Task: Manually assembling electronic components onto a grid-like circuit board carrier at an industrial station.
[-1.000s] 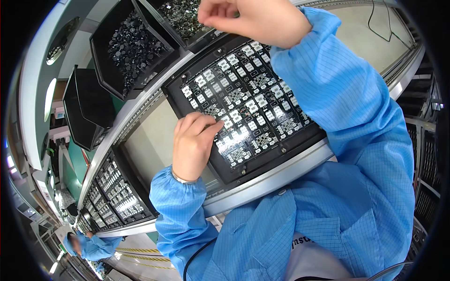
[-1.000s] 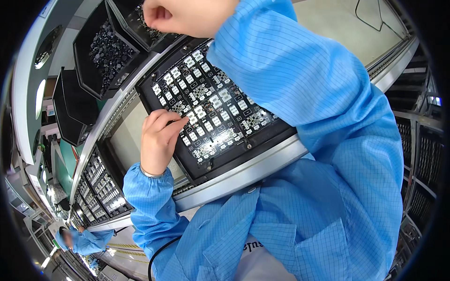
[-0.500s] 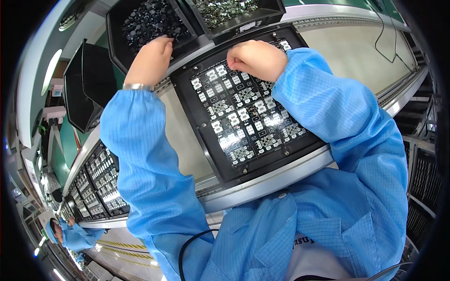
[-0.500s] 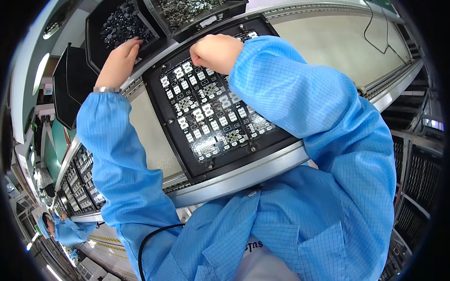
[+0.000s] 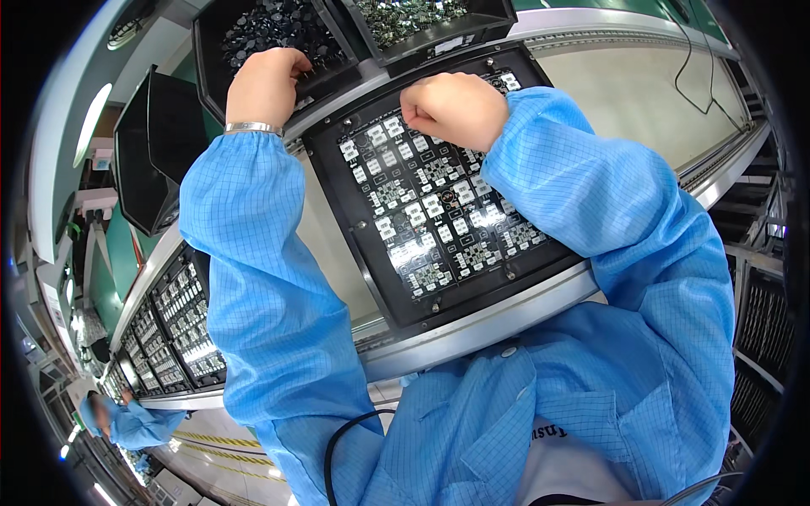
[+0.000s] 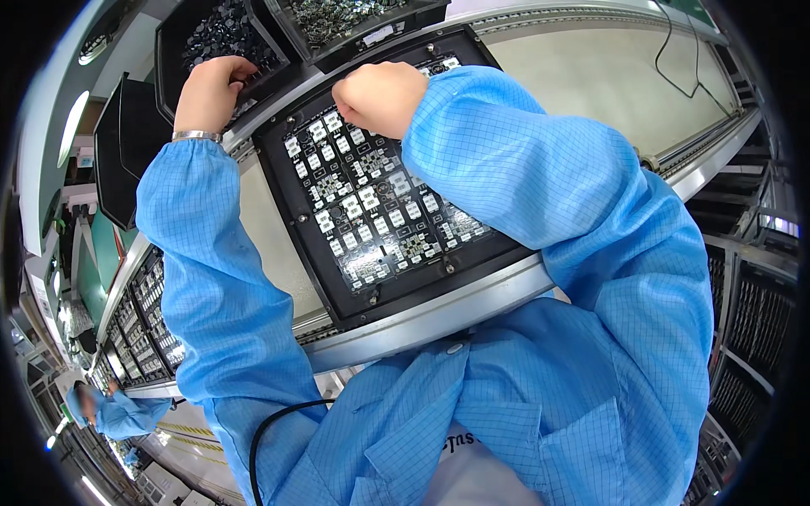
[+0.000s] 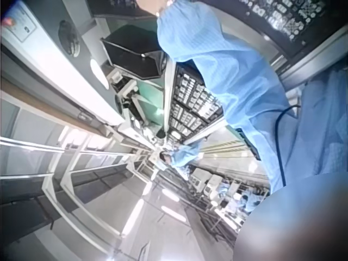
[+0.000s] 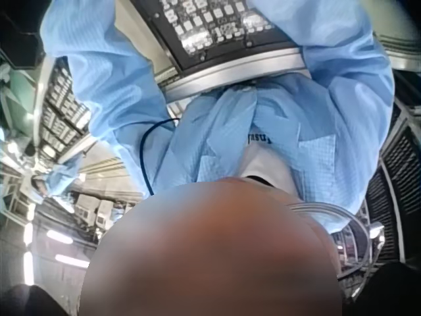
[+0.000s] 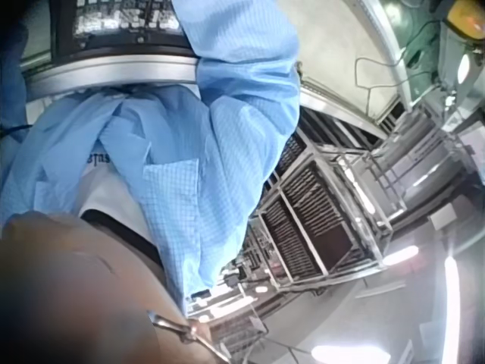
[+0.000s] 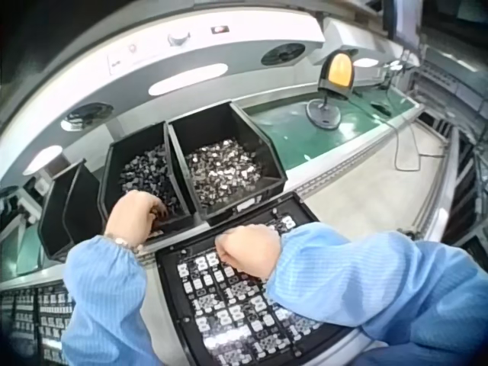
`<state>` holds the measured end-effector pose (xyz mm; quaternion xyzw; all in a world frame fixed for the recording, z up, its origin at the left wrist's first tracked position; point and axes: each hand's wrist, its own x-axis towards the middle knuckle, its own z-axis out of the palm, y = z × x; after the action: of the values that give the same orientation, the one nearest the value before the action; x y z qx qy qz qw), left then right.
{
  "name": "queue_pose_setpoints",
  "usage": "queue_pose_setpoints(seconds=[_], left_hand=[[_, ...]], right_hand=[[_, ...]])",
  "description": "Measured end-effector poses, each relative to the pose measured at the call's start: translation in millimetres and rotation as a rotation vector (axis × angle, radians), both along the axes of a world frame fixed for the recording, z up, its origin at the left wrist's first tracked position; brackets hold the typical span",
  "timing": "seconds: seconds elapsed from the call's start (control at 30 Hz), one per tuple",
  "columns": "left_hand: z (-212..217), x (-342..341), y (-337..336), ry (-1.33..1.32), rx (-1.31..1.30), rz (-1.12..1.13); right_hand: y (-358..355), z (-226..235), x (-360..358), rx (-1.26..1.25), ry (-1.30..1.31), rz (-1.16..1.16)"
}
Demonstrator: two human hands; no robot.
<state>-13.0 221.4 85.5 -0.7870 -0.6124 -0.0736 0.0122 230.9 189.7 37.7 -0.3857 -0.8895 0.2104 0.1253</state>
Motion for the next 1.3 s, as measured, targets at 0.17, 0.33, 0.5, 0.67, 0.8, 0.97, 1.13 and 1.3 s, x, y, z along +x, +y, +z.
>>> queue_pose_setpoints(seconds=[0.17, 0.33, 0.5, 0.67, 0.8, 0.97, 1.13, 1.3], left_hand=[[0.3, -3.5, 7.3, 0.112, -0.011, 0.032], [-0.5, -22.0, 5.2, 0.09, 0.109, -0.122], [32.4, 17.6, -20.9, -0.668, 0.046, -0.073], [31.7, 49.0, -66.1, -1.281, -0.353, -0.035], [11.5, 49.1, -74.7, -1.347, -0.461, -0.01], [-4.3, 49.0, -77.7, -1.343, -0.526, 0.047], [-17.4, 43.5, -81.2, -1.427, -0.568, 0.094], [-17.5, 56.2, -66.6, -1.335, -0.56, 0.074]], right_hand=[[10.1, 22.7, 12.9, -0.08, 0.186, 0.034], [43.2, 57.2, 13.8, -0.032, 0.559, -0.096], [88.1, 53.2, 28.6, 0.116, 0.281, -0.174], [110.3, 16.3, 13.8, 0.093, 0.005, -0.003], [105.3, 32.9, 16.8, 0.101, 0.086, 0.03], [84.4, 47.5, 24.3, 0.211, 0.124, -0.092], [93.2, 36.5, 26.3, 0.259, 0.317, -0.029], [179.5, -52.5, 21.2, 0.08, 0.622, -0.033]])
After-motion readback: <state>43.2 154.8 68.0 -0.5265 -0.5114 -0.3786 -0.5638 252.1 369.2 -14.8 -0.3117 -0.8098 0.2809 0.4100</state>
